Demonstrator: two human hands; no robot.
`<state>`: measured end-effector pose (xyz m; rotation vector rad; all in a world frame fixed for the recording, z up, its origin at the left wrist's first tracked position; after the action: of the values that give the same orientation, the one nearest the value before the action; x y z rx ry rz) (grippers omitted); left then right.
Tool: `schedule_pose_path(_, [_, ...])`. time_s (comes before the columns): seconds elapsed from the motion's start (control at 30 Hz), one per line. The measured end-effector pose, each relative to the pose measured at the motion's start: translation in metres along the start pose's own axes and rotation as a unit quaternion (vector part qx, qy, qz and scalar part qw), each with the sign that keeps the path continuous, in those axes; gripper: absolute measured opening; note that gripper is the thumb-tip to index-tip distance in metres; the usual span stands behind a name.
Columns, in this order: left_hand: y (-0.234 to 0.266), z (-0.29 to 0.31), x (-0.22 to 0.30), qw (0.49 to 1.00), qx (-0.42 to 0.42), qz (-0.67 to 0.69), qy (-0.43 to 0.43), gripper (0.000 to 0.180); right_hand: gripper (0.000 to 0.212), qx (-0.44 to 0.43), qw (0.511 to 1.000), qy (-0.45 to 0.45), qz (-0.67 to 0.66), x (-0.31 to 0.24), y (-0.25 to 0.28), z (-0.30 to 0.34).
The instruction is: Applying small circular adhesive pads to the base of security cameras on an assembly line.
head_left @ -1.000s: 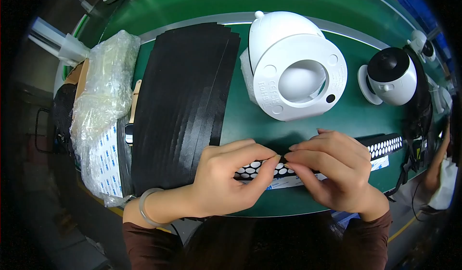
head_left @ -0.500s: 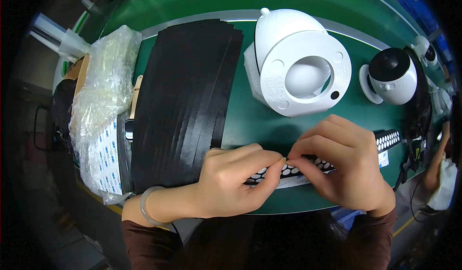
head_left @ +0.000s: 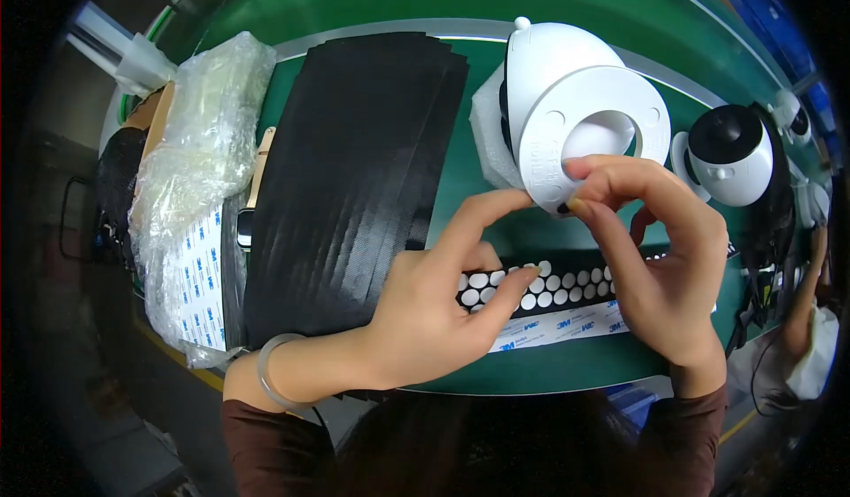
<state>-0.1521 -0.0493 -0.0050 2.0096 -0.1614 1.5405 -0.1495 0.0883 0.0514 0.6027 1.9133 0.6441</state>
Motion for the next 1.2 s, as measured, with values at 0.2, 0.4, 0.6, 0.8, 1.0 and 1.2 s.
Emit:
schedule_pose_path(0.2, [0.002, 0.004, 0.003, 1.0, 0.019, -0.008, -0.002, 0.061, 0.008, -0.003, 1.0, -0.014, 0.022, -0.003, -0.002, -0.003])
schedule_pose_path(0.4, [0.002, 0.004, 0.001, 1.0, 0.023, -0.005, -0.006, 0.062, 0.008, 0.007, 0.999, 0.028, 0.045, -0.002, -0.006, -0.004])
schedule_pose_path(0.6, [0.004, 0.005, 0.0, 0.999, 0.038, -0.014, -0.023, 0.062, 0.007, 0.012, 0.998, 0.031, 0.053, -0.005, -0.01, -0.005])
schedule_pose_path(0.8, [0.002, 0.006, 0.001, 0.999, 0.03, 0.018, -0.003, 0.061, 0.016, 0.003, 0.999, 0.002, 0.036, -0.002, -0.007, -0.004])
schedule_pose_path(1.0, [-0.002, 0.004, -0.006, 0.994, -0.04, -0.027, 0.097, 0.036, 0.023, 0.011, 0.997, -0.023, -0.075, 0.002, 0.006, -0.004])
schedule_pose_path(1.2, [0.0, 0.002, 0.014, 0.995, -0.008, -0.015, -0.101, 0.009, 0.015, -0.1, 0.992, 0.008, 0.074, 0.003, 0.009, 0.029])
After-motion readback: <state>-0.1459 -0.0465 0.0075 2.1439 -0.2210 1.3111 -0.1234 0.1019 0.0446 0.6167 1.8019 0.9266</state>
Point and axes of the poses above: each hand's wrist, its own z-axis away from the middle knuckle, its own y-axis out of the back of the hand, x = y × z, the point moved 6 cm from there along -z, towards the middle knuckle, and after that the axes turned 3 degrees about -x, right-handed, at the moved point
